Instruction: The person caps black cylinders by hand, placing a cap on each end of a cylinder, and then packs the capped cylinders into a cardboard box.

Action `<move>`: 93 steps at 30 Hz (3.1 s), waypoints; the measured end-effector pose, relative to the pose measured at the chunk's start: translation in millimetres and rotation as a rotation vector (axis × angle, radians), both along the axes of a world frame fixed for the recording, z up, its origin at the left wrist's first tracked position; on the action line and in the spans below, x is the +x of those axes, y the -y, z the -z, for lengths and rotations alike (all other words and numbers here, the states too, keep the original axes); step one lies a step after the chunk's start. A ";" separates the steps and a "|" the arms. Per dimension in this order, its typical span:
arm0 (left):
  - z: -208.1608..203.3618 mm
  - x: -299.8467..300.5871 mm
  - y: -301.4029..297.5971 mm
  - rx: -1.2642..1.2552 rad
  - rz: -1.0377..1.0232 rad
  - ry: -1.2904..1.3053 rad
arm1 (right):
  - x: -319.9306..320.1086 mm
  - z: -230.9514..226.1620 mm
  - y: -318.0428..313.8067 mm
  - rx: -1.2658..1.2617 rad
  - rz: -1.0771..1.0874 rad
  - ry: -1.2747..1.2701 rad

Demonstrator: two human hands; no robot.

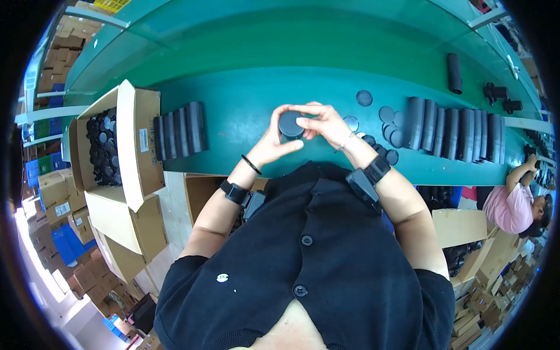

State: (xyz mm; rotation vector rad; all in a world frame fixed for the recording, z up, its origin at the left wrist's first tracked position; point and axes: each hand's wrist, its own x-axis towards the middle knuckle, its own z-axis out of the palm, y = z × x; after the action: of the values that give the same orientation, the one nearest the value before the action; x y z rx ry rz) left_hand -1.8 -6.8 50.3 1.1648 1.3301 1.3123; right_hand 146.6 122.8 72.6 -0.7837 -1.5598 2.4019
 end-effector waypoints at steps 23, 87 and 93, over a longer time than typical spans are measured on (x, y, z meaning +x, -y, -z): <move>4.3 22.2 -4.4 -0.095 0.099 0.011 | 41.1 -8.4 -2.5 0.177 -0.085 -0.042; -16.8 -23.2 -31.6 -0.224 0.132 -0.129 | 6.3 -8.2 -84.0 0.251 -0.128 0.097; 2.7 -1.0 -22.5 -0.130 0.102 -0.023 | 10.4 1.1 -31.8 0.207 -0.068 -0.006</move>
State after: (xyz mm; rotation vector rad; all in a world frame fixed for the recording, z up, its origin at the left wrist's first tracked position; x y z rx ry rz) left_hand -2.8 15.7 47.7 1.1451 1.3344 1.1259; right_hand 157.0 154.6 71.6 -0.6913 -1.8237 2.2365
